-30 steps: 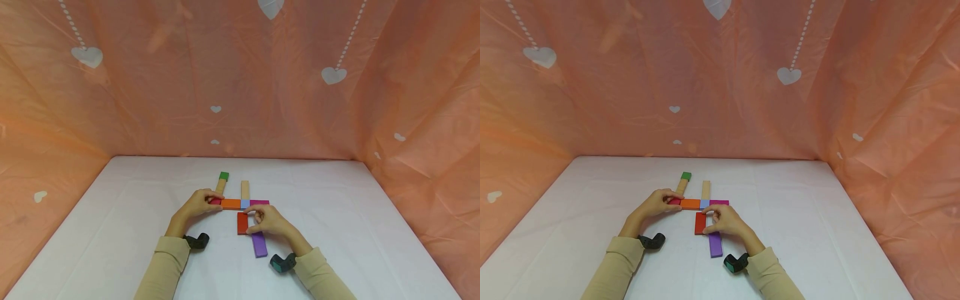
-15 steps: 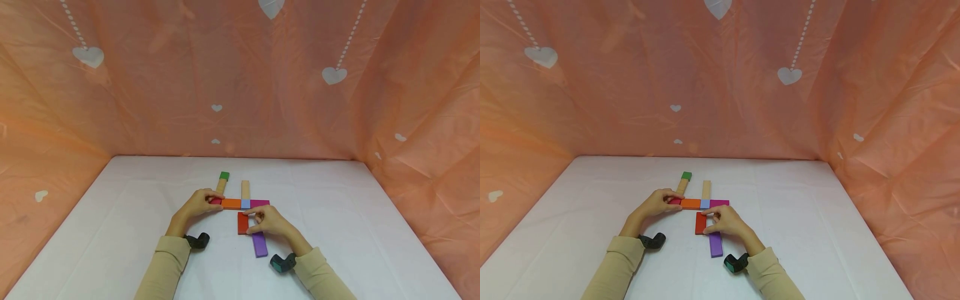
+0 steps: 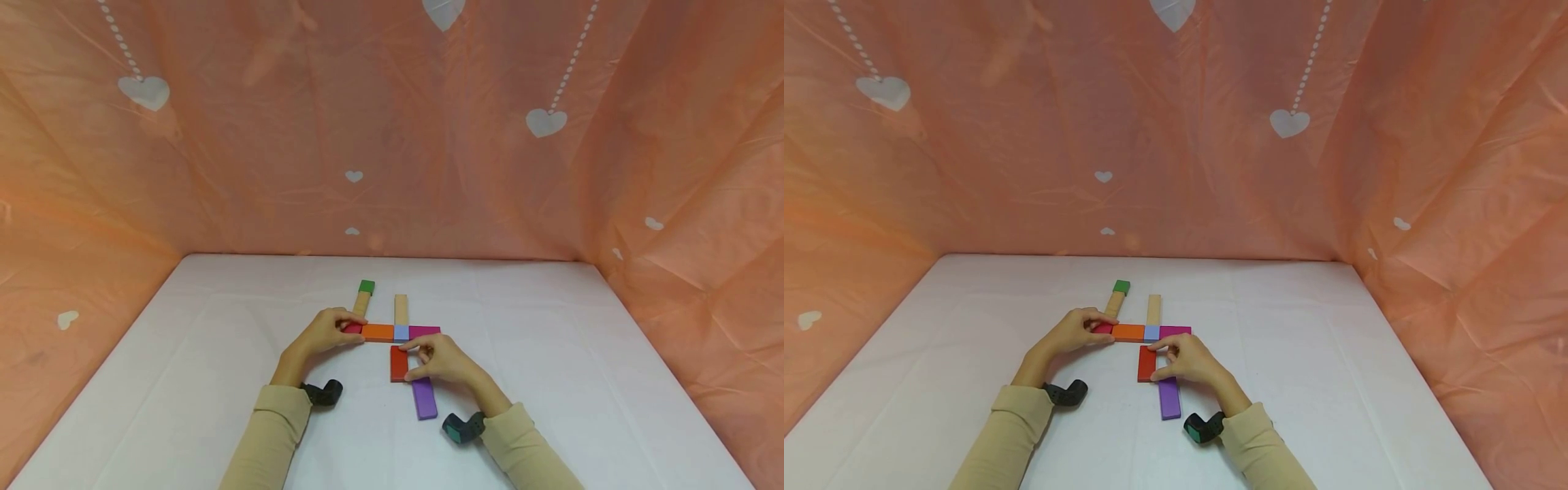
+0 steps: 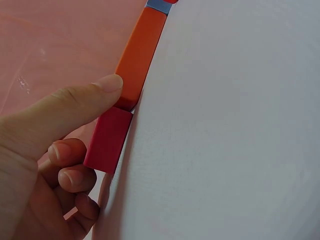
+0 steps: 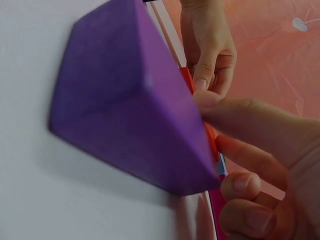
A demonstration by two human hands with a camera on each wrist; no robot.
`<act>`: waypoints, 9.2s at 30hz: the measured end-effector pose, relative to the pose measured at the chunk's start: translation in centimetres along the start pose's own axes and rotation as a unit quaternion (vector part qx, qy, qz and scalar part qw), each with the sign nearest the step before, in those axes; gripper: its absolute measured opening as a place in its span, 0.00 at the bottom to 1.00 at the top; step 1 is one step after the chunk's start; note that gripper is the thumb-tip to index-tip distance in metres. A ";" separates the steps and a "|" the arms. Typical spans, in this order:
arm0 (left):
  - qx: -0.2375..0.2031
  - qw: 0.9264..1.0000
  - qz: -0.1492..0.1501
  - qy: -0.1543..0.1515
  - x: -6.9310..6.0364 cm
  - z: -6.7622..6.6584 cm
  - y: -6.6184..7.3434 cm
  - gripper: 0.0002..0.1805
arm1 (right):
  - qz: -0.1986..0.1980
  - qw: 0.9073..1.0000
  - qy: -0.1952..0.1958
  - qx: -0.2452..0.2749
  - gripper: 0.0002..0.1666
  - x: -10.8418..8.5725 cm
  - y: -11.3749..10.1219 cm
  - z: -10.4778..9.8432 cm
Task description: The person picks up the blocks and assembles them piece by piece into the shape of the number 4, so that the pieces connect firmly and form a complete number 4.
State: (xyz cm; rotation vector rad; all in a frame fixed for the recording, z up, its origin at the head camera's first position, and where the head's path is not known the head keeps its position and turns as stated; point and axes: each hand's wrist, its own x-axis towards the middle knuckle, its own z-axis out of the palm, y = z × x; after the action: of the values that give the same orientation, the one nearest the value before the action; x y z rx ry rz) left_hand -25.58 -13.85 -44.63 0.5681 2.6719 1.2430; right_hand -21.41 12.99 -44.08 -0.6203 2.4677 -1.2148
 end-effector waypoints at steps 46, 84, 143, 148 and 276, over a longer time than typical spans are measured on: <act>-0.003 1.000 -0.015 0.007 0.1 0.1 -0.2 0.16 | -0.007 1.000 0.006 0.010 0.27 -0.1 0.0 -0.3; 0.011 1.000 0.003 0.007 0.0 0.1 0.0 0.15 | -0.011 1.000 0.007 0.012 0.29 -0.1 0.1 -0.4; 0.005 1.000 -0.010 0.007 0.0 0.1 0.1 0.15 | -0.052 0.998 -0.014 0.035 0.22 -2.8 1.1 -0.9; 0.003 1.000 -0.007 0.006 -0.1 0.0 0.1 0.15 | -0.054 0.997 -0.024 0.042 0.22 -3.1 1.3 -1.0; 0.003 1.000 0.003 0.004 0.0 0.1 -0.1 0.16 | -0.071 0.989 -0.111 0.067 0.26 -4.1 0.6 0.4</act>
State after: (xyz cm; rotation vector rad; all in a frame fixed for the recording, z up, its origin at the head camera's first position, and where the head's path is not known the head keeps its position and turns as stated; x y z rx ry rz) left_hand -25.54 -13.83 -44.74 0.5740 2.6828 1.2427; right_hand -17.84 15.19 -44.46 -0.8547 2.1700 -1.2759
